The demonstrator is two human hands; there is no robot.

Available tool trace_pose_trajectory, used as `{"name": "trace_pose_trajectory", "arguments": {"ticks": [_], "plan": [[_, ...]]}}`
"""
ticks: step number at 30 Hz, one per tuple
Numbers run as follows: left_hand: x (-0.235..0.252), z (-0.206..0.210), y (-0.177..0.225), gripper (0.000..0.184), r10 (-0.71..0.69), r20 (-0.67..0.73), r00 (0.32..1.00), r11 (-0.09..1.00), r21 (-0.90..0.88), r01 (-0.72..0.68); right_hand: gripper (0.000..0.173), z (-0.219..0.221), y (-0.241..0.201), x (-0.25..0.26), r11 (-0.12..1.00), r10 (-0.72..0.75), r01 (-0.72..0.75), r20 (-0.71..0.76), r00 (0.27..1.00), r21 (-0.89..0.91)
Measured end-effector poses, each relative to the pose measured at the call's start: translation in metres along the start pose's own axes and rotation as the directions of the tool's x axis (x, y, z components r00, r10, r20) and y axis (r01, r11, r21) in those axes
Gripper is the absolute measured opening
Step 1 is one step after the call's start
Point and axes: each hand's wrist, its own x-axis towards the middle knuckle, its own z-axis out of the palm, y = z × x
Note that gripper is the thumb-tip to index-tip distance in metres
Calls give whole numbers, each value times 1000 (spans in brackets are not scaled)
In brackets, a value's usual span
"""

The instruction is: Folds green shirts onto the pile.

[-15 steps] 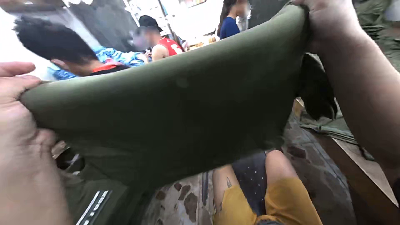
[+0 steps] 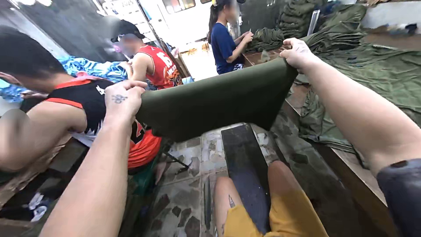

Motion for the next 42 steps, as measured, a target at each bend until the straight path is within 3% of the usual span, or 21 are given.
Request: {"name": "trace_pose_trajectory", "arguments": {"ticks": [4,7,9,12,14,15,17,20,22,24,26,29,32,34,35,37,39,42], "plan": [[-51,9,-34,31,64,209,976,972,208,-108,71,2,33,-60,988,-48,54,49,998,-141],[-135,33,-79,34,-28,346,938,961,268,-70,69,14,78,-165,975,28,-17,51,998,-220],[-225,42,-102,36,-150,473,868,952,306,-2,67,22,125,-261,944,192,-149,125,973,-293],[-385,54,-130,36,-358,626,692,933,262,246,64,26,206,-405,866,476,-405,235,847,-293],[-460,67,-150,37,-458,586,669,850,67,523,61,29,227,-451,817,576,-568,203,792,-100],[-474,71,-152,37,-510,538,671,788,-20,616,61,28,224,-455,822,567,-568,173,805,-51],[-475,63,-148,34,-565,448,693,732,-117,672,61,14,210,-448,882,470,-469,151,870,-40],[-477,31,-136,27,-484,427,764,796,-148,587,60,-7,201,-456,911,413,-410,160,897,-50],[-491,24,-127,29,-516,521,680,745,-119,657,58,-14,211,-474,847,524,-532,194,829,-13],[-505,29,-127,34,-573,605,553,631,-106,769,58,-15,232,-488,714,668,-700,292,684,7],[-502,38,-139,41,-612,634,472,538,-103,837,58,-13,246,-482,621,734,-784,357,578,-8],[-468,55,-166,53,-708,614,350,414,-42,910,62,-8,249,-456,577,766,-816,378,520,-47],[-424,95,-174,58,-784,561,265,264,-85,961,62,12,217,-419,539,764,-839,375,524,74],[-407,127,-190,52,-789,537,298,230,-193,954,57,32,217,-394,471,776,-857,363,515,209],[-404,139,-197,49,-782,527,334,241,-237,941,55,43,227,-386,413,813,-876,332,477,249],[-403,150,-199,45,-770,481,419,322,-274,906,52,56,237,-375,349,862,-898,284,420,267],[-406,147,-190,41,-792,374,482,394,-289,872,47,57,238,-374,374,871,-884,221,439,281],[-399,129,-175,38,-884,144,444,378,-340,861,37,56,242,-377,389,897,-800,9,441,457]]}}
